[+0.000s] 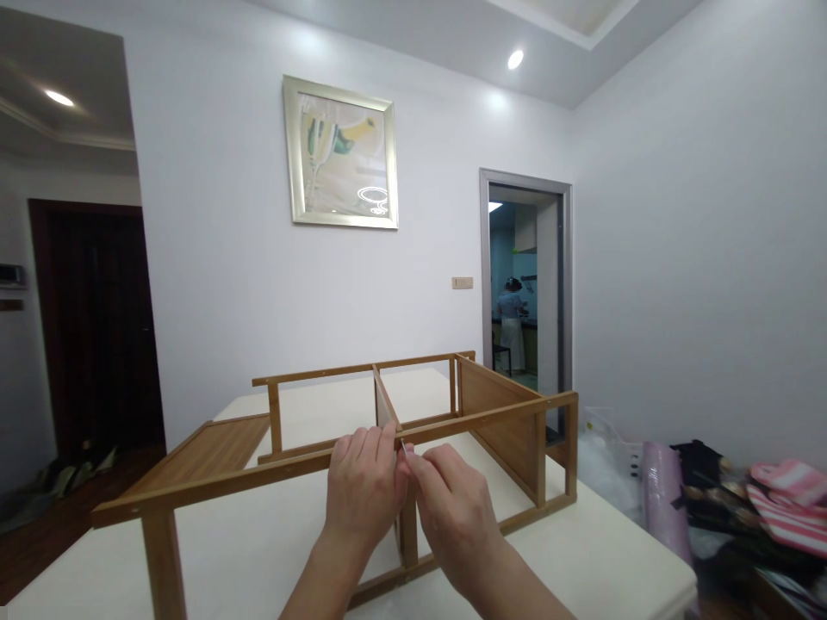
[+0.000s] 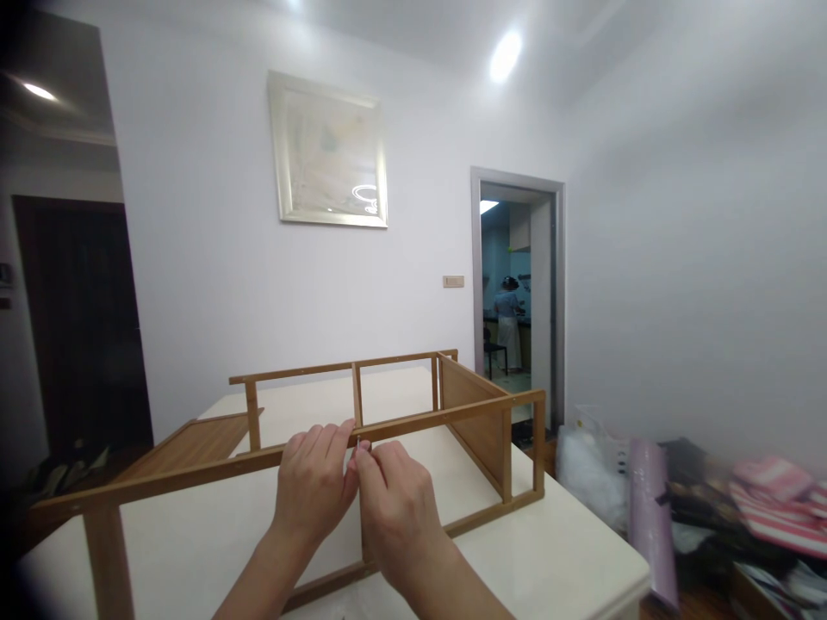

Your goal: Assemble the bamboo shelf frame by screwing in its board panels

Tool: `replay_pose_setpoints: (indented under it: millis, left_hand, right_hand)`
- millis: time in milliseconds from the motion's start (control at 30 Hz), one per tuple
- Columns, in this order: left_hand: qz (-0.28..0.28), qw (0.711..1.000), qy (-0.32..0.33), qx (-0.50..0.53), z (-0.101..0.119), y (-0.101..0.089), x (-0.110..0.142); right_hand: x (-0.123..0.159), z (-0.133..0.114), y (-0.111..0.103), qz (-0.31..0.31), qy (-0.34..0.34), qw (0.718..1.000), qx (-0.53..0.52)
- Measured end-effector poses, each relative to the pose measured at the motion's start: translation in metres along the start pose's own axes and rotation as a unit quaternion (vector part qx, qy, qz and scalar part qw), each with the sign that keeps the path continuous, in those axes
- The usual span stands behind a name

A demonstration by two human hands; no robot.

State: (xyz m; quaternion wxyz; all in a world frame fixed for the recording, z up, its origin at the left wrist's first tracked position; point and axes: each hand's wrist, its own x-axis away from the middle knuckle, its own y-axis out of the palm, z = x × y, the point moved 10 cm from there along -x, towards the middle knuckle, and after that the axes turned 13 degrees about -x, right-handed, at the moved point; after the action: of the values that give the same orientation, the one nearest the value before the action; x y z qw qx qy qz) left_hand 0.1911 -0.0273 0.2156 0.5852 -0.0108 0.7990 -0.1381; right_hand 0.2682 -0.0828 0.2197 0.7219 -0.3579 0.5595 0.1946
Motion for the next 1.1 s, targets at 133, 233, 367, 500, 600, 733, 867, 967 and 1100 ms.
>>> replay_pose_setpoints:
  millis: [133, 233, 367, 500, 600, 733, 867, 967, 1100]
  left_hand:
    - [-0.007, 1.000, 0.005, 0.001, 0.000, 0.000, 0.000]
    - [-0.014, 1.000, 0.007, 0.009, 0.000, 0.001, 0.000]
    - [-0.019, 1.000, 0.009, 0.006, 0.000, 0.003, 0.001]
    - [-0.021, 1.000, 0.008, 0.011, 0.000, 0.004, 0.002]
    - [-0.021, 1.000, 0.003, 0.006, 0.000, 0.005, 0.002]
    - [-0.016, 1.000, 0.000, 0.002, 0.000, 0.003, 0.002]
    - [-0.007, 1.000, 0.011, 0.007, 0.001, -0.001, 0.002]
    - [0.017, 0.999, 0.008, 0.034, -0.001, -0.005, 0.004]
    - [0.071, 0.988, -0.024, 0.136, -0.012, -0.012, 0.015]
  right_hand:
    - [0.004, 0.012, -0.004, 0.042, 0.054, 0.996, -0.057]
    - [0.007, 0.010, -0.004, 0.048, 0.045, 0.995, -0.069]
    - [0.011, 0.007, 0.000, 0.025, 0.043, 0.997, -0.063]
    - [0.015, 0.007, -0.007, 0.051, 0.062, 0.996, -0.050]
    - [0.015, 0.003, -0.008, 0.048, 0.051, 0.995, -0.070]
    - [0.014, 0.006, -0.004, 0.052, 0.084, 0.989, -0.111]
    - [0.022, 0.033, 0.007, 0.082, 0.239, 0.929, -0.271]
    - [0.035, 0.049, 0.026, 0.087, 0.356, 0.832, -0.417]
    - [0.048, 0.057, 0.038, 0.106, 0.426, 0.747, -0.499]
